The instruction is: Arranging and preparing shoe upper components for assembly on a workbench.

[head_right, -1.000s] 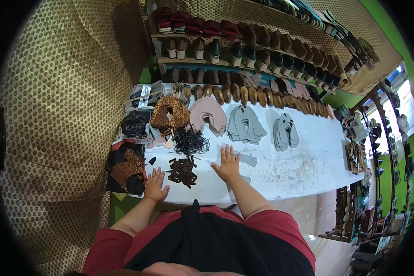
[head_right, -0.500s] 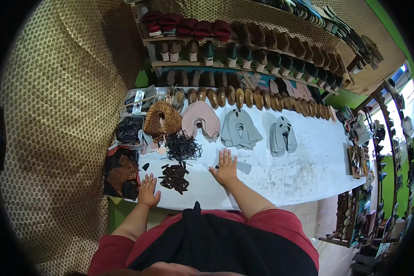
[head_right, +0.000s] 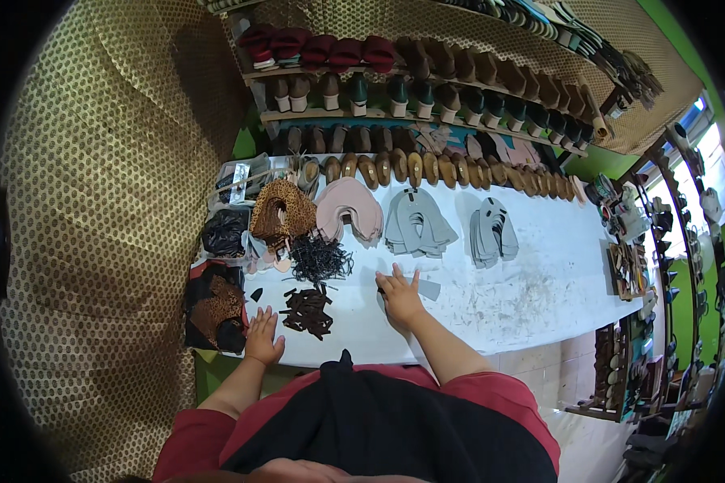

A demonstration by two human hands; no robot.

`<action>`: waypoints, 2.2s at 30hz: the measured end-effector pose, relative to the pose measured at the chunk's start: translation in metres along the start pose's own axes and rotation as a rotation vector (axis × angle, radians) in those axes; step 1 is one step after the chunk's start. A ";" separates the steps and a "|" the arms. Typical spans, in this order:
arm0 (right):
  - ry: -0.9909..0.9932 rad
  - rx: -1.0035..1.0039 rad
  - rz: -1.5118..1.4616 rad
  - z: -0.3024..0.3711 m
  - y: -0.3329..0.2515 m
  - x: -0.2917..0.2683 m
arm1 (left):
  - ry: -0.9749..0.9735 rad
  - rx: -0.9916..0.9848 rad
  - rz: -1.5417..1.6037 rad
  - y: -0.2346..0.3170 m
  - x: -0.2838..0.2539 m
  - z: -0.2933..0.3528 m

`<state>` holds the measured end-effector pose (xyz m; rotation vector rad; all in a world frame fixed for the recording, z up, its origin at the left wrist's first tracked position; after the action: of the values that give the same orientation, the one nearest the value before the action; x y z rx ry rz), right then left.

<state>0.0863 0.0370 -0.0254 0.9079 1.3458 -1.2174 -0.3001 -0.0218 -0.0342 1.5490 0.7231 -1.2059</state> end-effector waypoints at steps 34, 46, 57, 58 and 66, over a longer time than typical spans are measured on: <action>0.262 0.233 -0.294 0.125 0.295 -0.204 | 0.150 0.201 0.015 0.243 0.067 -0.143; 0.091 0.114 -0.306 -0.007 0.397 -0.185 | -0.485 -0.312 0.076 0.271 0.116 -0.172; -0.057 0.269 -0.328 -0.139 0.458 -0.118 | -0.595 -0.302 0.039 0.277 0.119 -0.189; -0.078 0.246 -0.335 -0.144 0.434 -0.113 | -0.620 -0.321 0.057 0.273 0.117 -0.184; 0.178 0.120 -0.273 -0.169 0.280 -0.094 | -0.686 -0.355 0.075 0.266 0.121 -0.184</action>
<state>0.3364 0.2663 0.0052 0.9573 1.5917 -1.4656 0.0366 0.0524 -0.0559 0.7829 0.3847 -1.3536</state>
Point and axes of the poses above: each hand's wrist, its own z-axis away from the middle knuckle, its own x-axis out of the palm, y = z × x, the point moved 5 cm from there along -z, towards the middle knuckle, and after that the axes turned 3 degrees about x, right-handed, at the moved point
